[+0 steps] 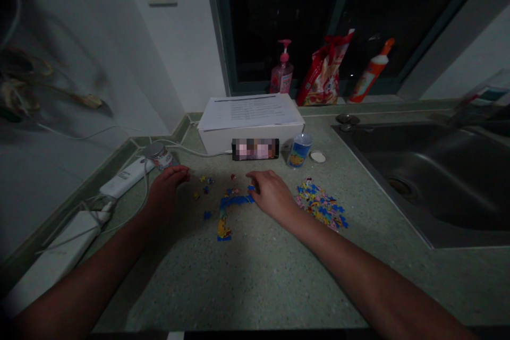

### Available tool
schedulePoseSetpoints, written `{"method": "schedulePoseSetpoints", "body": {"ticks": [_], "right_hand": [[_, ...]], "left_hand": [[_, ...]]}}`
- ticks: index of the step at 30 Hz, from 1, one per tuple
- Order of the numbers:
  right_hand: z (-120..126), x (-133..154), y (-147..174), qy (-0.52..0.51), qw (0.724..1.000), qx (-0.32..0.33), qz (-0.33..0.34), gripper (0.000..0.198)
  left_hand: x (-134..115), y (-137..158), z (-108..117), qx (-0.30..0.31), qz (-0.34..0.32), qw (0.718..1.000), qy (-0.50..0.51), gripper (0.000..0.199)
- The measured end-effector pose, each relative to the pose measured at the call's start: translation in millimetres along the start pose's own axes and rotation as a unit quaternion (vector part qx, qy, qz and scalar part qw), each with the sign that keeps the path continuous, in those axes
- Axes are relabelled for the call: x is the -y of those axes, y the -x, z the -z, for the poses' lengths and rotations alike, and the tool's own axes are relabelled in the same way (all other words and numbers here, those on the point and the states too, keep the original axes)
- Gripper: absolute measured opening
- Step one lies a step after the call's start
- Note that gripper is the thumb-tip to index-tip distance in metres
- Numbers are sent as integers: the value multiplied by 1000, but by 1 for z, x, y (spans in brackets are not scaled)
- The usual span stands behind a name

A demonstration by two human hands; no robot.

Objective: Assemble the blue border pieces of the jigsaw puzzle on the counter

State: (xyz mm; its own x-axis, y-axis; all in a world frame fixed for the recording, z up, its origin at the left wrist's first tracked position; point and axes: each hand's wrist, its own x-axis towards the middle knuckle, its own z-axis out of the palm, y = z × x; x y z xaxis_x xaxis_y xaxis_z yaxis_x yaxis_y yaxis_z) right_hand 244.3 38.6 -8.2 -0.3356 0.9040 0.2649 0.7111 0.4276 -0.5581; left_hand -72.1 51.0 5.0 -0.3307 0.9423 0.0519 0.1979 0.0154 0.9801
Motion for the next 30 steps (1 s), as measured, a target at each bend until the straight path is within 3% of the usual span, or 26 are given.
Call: {"method": "schedulePoseSetpoints", "body": {"ticks": [30], "right_hand": [[-8, -9, -3, 6, 999, 4, 39, 39]], "left_hand": [[0, 1, -1, -4, 0, 1000, 11, 29]]}}
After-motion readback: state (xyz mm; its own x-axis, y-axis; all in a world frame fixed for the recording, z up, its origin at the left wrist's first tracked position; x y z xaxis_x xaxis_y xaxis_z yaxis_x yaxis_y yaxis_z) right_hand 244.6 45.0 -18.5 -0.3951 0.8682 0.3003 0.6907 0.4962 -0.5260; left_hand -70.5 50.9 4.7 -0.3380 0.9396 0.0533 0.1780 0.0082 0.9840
